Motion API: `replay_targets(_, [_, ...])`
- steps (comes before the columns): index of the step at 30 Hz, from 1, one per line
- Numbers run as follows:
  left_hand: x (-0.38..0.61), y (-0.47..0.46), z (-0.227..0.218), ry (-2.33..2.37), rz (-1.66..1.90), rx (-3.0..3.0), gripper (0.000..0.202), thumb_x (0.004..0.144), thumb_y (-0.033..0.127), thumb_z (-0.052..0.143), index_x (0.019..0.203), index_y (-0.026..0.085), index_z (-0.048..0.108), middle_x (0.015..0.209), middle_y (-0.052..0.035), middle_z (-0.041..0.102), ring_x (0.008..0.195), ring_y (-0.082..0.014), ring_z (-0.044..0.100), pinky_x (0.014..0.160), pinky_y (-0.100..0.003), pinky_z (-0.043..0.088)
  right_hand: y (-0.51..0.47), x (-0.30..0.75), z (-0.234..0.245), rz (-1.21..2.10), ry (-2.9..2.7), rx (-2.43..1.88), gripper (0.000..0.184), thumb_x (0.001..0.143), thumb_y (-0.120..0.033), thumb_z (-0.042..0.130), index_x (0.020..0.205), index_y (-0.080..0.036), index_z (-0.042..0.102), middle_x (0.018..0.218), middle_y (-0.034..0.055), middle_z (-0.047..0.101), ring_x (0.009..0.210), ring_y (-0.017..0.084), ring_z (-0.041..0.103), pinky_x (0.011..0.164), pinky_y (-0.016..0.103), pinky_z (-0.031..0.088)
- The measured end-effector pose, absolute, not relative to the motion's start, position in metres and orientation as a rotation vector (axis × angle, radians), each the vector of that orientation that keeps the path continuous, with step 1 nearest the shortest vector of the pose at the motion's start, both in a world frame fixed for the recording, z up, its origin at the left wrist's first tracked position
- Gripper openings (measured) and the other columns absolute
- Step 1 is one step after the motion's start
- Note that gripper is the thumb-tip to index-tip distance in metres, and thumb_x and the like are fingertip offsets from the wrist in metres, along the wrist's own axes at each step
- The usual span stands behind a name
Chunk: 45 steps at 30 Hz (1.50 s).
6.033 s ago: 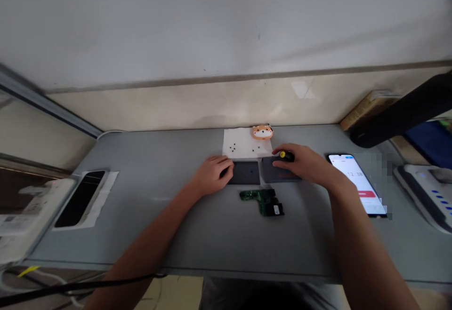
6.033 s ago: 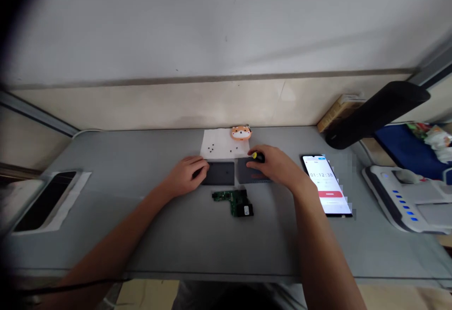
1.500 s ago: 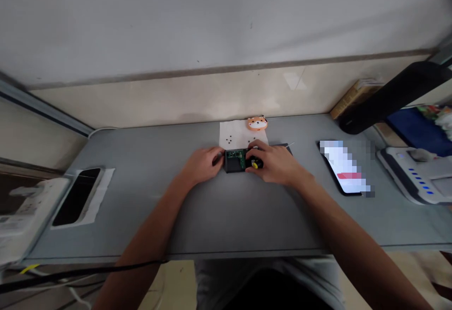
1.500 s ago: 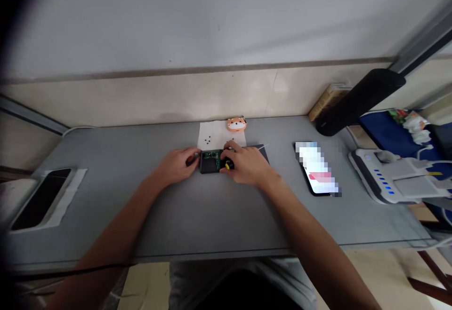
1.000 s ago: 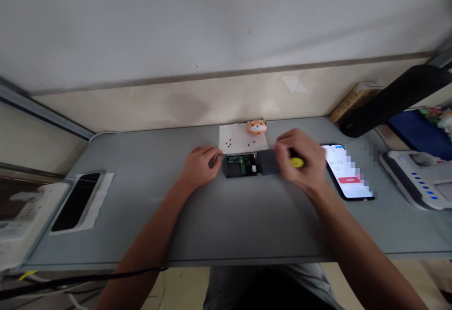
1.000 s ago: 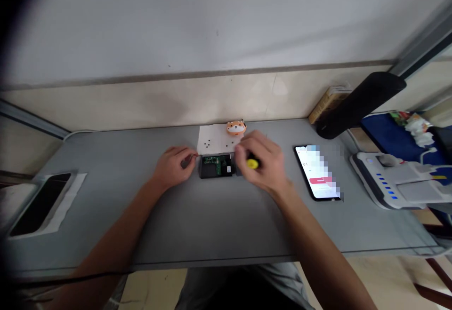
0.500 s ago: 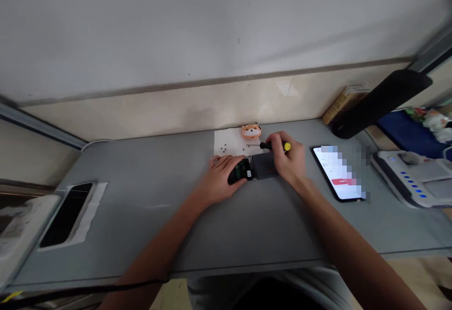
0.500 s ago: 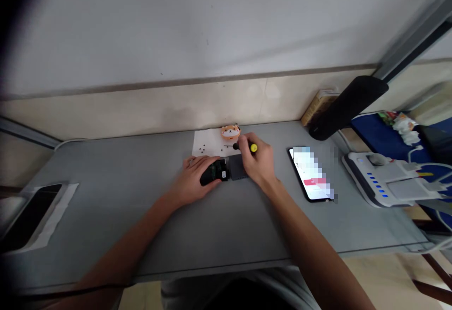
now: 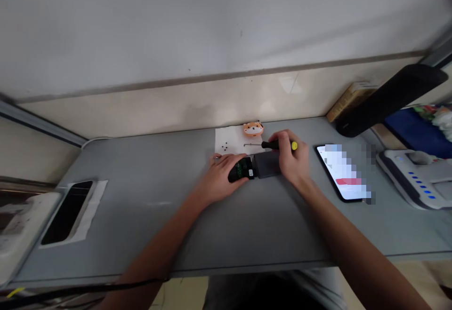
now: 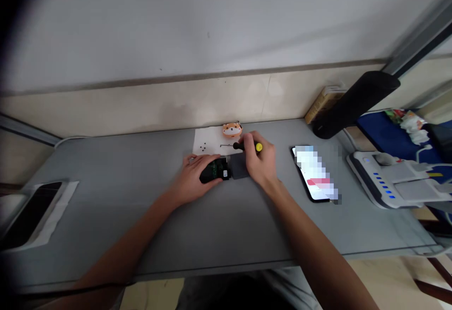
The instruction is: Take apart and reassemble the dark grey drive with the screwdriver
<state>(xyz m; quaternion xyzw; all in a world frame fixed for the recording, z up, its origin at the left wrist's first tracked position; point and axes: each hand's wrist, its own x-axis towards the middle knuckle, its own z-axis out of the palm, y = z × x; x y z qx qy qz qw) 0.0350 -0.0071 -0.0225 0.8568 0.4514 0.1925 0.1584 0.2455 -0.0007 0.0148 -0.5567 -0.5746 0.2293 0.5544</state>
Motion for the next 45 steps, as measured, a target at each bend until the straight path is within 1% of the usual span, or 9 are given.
replay_targets(6, [0.035, -0.006, -0.023, 1.306, 0.585, 2.36, 0.049, 0.087, 0.035, 0.077, 0.13, 0.025, 0.055, 0.129, -0.006, 0.07, 0.12, -0.0278, 0.065, 0.117, -0.051, 0.034, 0.006, 0.241, 0.014, 0.781, -0.972, -1.389, 0.057, 0.09, -0.071, 0.045, 0.069, -0.021, 0.061, 0.054, -0.0021, 0.05, 0.048, 0.013, 0.048, 0.048, 0.026, 0.042])
replay_targets(11, [0.033, -0.006, -0.025, 1.281, 0.615, 2.346, 0.05, 0.086, 0.035, 0.078, 0.128, 0.024, 0.054, 0.128, -0.0075, 0.07, 0.119, -0.0289, 0.065, 0.117, -0.052, 0.034, 0.01, 0.245, 0.013, 0.884, -0.849, -1.46, 0.057, 0.088, -0.074, 0.046, 0.072, -0.021, 0.062, 0.047, -0.0047, 0.042, 0.042, 0.013, 0.042, 0.038, 0.024, 0.034])
replay_targets(17, [0.032, -0.008, -0.027, 1.289, 0.731, 2.374, 0.048, 0.088, 0.038, 0.073, 0.129, 0.023, 0.053, 0.128, -0.0096, 0.069, 0.118, -0.0291, 0.065, 0.113, -0.051, 0.036, 0.007, 0.244, 0.02, 0.879, -0.79, -1.457, 0.056, 0.082, -0.074, 0.052, 0.066, -0.021, 0.061, 0.056, -0.001, 0.053, 0.044, 0.01, 0.044, 0.04, 0.024, 0.039])
replay_targets(19, [0.031, -0.008, -0.028, 1.332, 0.837, 2.367, 0.039, 0.093, 0.036, 0.067, 0.127, 0.022, 0.055, 0.127, -0.0098, 0.07, 0.118, -0.0279, 0.065, 0.111, -0.049, 0.038, 0.005, 0.242, 0.023, 0.886, -0.803, -1.449, 0.057, 0.08, -0.076, 0.053, 0.064, -0.021, 0.061, 0.058, 0.0, 0.055, 0.047, 0.011, 0.047, 0.041, 0.024, 0.039])
replay_targets(22, [0.03, -0.006, -0.031, 1.371, 0.964, 2.35, 0.022, 0.097, 0.034, 0.06, 0.116, 0.023, 0.062, 0.118, -0.0073, 0.073, 0.115, -0.0257, 0.066, 0.106, -0.046, 0.04, 0.001, 0.239, 0.025, 0.879, -0.86, -1.435, 0.06, 0.078, -0.078, 0.052, 0.062, -0.021, 0.061, 0.061, 0.001, 0.057, 0.052, 0.012, 0.051, 0.042, 0.023, 0.039])
replay_targets(26, [0.029, -0.004, -0.033, 1.372, 1.06, 2.321, 0.012, 0.098, 0.033, 0.061, 0.104, 0.025, 0.068, 0.112, -0.0041, 0.074, 0.11, -0.0234, 0.067, 0.102, -0.044, 0.04, -0.002, 0.237, 0.025, 0.891, -0.937, -1.424, 0.06, 0.078, -0.078, 0.051, 0.062, -0.021, 0.061, 0.067, 0.0019, 0.059, 0.062, 0.014, 0.055, 0.047, 0.022, 0.043])
replay_targets(33, [0.031, -0.003, -0.034, 1.411, 1.069, 2.306, 0.007, 0.095, 0.03, 0.066, 0.095, 0.025, 0.07, 0.104, -0.0025, 0.074, 0.104, -0.0218, 0.068, 0.098, -0.042, 0.041, -0.003, 0.235, 0.024, 0.926, -0.966, -1.441, 0.058, 0.079, -0.076, 0.048, 0.062, -0.022, 0.06, 0.069, 0.0021, 0.059, 0.066, 0.015, 0.056, 0.05, 0.023, 0.045])
replay_targets(41, [0.031, -0.004, -0.031, 1.418, 0.987, 2.308, 0.011, 0.095, 0.031, 0.064, 0.1, 0.026, 0.072, 0.105, -0.0029, 0.074, 0.106, -0.0223, 0.067, 0.103, -0.044, 0.039, -0.005, 0.236, 0.026, 0.899, -1.005, -1.43, 0.052, 0.08, -0.07, 0.05, 0.062, -0.022, 0.06, 0.065, 0.0011, 0.056, 0.062, 0.014, 0.053, 0.048, 0.022, 0.042])
replay_targets(45, [0.031, -0.004, -0.029, 1.435, 0.952, 2.288, 0.011, 0.096, 0.029, 0.062, 0.095, 0.026, 0.072, 0.104, -0.0028, 0.074, 0.105, -0.022, 0.067, 0.103, -0.045, 0.039, -0.003, 0.236, 0.025, 0.906, -0.99, -1.421, 0.054, 0.081, -0.071, 0.05, 0.061, -0.022, 0.06, 0.067, 0.0023, 0.058, 0.063, 0.015, 0.054, 0.048, 0.022, 0.043])
